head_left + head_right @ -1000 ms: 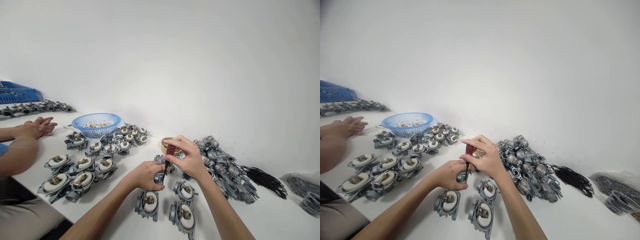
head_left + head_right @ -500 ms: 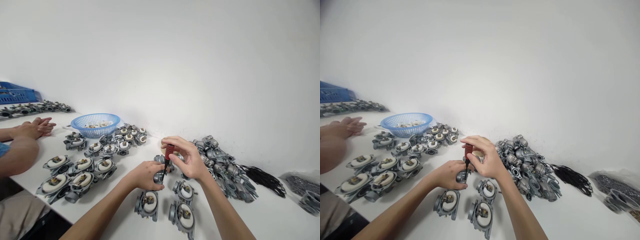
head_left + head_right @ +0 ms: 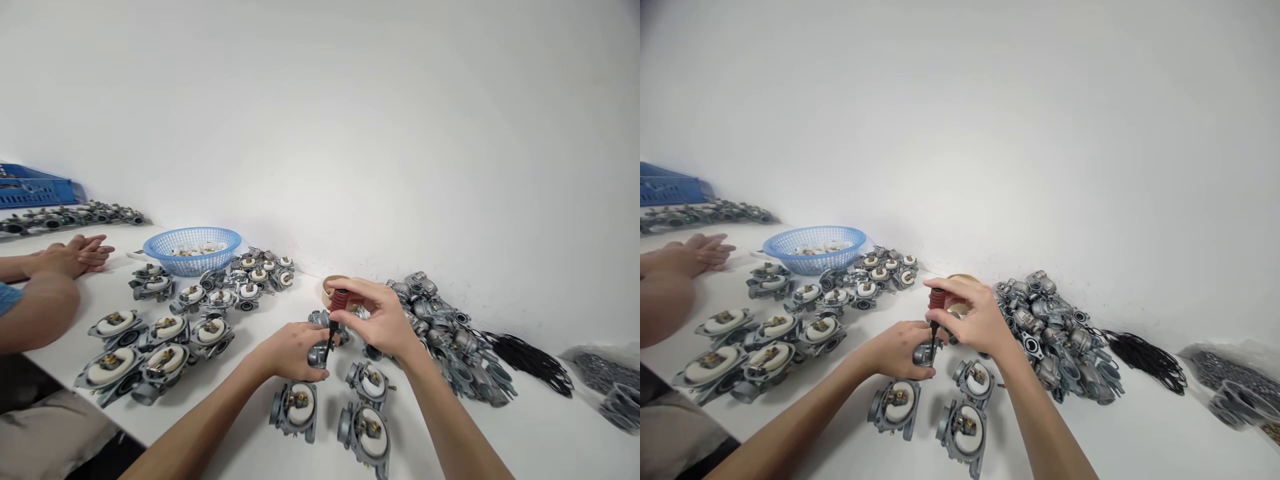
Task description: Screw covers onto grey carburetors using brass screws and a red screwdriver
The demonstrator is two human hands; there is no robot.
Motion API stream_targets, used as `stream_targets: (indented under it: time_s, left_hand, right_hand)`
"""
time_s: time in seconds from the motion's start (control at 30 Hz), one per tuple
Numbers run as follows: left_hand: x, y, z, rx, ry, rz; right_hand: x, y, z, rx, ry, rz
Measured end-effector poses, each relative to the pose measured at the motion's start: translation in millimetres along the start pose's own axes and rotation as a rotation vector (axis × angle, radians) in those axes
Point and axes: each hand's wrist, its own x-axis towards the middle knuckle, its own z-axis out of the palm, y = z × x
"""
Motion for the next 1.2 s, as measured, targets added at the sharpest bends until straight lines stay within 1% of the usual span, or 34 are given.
stream_targets:
  time_s: [0.07, 0.13, 0.17, 0.27, 0.33, 0.4, 0.5, 0.57, 0.63, 0.7, 0.73, 0.8, 0.83, 0.87, 0.93, 1.0, 1.03, 1.1, 1.17, 1.2]
  left_hand:
    - [-0.3, -0.4, 0.5, 0.006, 0.0, -0.002]
    - [-0.2, -0.4, 0.4, 0.013, -0.001, -0.006]
    - [-0.1, -0.3, 0.2, 0.015, -0.004, -0.009]
    - [0.4, 0.2, -0.4, 0.02, -0.009, -0.009]
    - [0.4, 0.3, -0.5, 0.024, -0.01, -0.011]
    - [-0.1, 0.5, -0.4, 0.022, -0.008, -0.013]
    - [-0.6, 1.2, -0.7, 0.015, -0.007, -0.011]
    - [-0.4, 1.8, -1.1, 0.02, -0.009, -0.014]
    - [-0.2, 1.9, -1.4, 0.021, -0.01, -0.017]
    - [0.0, 1.3, -1.1, 0.01, -0.005, -0.007]
    - [0.0, 0.8, -0.7, 0.005, -0.001, -0.003]
    - [-0.2, -0.1, 0.0, 0.002, 0.004, 0.001]
    - [-0.2, -0.4, 0.2, 0.005, 0.006, -0.001]
    - [-0.3, -0.6, 0.4, 0.009, 0.006, -0.003]
    - [-0.2, -0.6, 0.2, 0.012, 0.003, -0.002]
    - [0.0, -0.2, -0.2, 0.005, -0.001, 0.0]
    - [0.0, 0.1, -0.4, -0.003, -0.003, 0.001]
    - [0.1, 0.5, -0.8, -0.017, -0.001, 0.002]
    - [0.2, 0.6, -0.8, -0.021, 0.002, 0.002]
    - [0.3, 0.5, -0.8, -0.018, 0.002, 0.002]
  right_hand:
    - [1.0, 0.9, 1.0, -0.089, 0.074, -0.053]
    - [0.9, -0.3, 1.2, -0.113, 0.097, -0.087]
    - [0.3, -1.4, 1.0, -0.083, 0.071, -0.082]
    - [-2.1, -3.7, 0.5, 0.114, -0.046, -0.018]
    - [-2.3, -2.6, 1.1, 0.157, -0.043, 0.024]
    - [-1.0, -0.3, 2.2, 0.08, 0.023, 0.014]
    - [0.6, 1.4, 3.1, -0.05, 0.085, -0.07]
    - [0.1, 0.6, 2.9, -0.038, 0.046, -0.075]
    - [-1.1, -0.1, 3.0, 0.077, -0.038, -0.021]
    - [-1.4, 0.4, 3.7, 0.151, -0.062, 0.026]
    - [-1.1, 1.0, 4.1, 0.13, -0.036, 0.026]
    - [0.1, 1.6, 4.5, 0.014, 0.043, -0.014]
    - [0.5, 1.4, 4.2, -0.035, 0.068, -0.039]
    - [0.7, 0.7, 3.7, -0.053, 0.067, -0.054]
    - [0.3, -1.2, 2.0, -0.003, 0.005, -0.046]
    - [-0.5, -2.3, 0.7, 0.093, -0.063, 0.0]
    - [-0.7, -2.2, 0.4, 0.118, -0.067, 0.019]
    - [-0.2, -1.0, 0.6, 0.079, -0.013, 0.023]
    - [0.6, -0.1, 1.0, -0.021, 0.057, -0.026]
    - [0.9, -0.3, 1.0, -0.055, 0.066, -0.052]
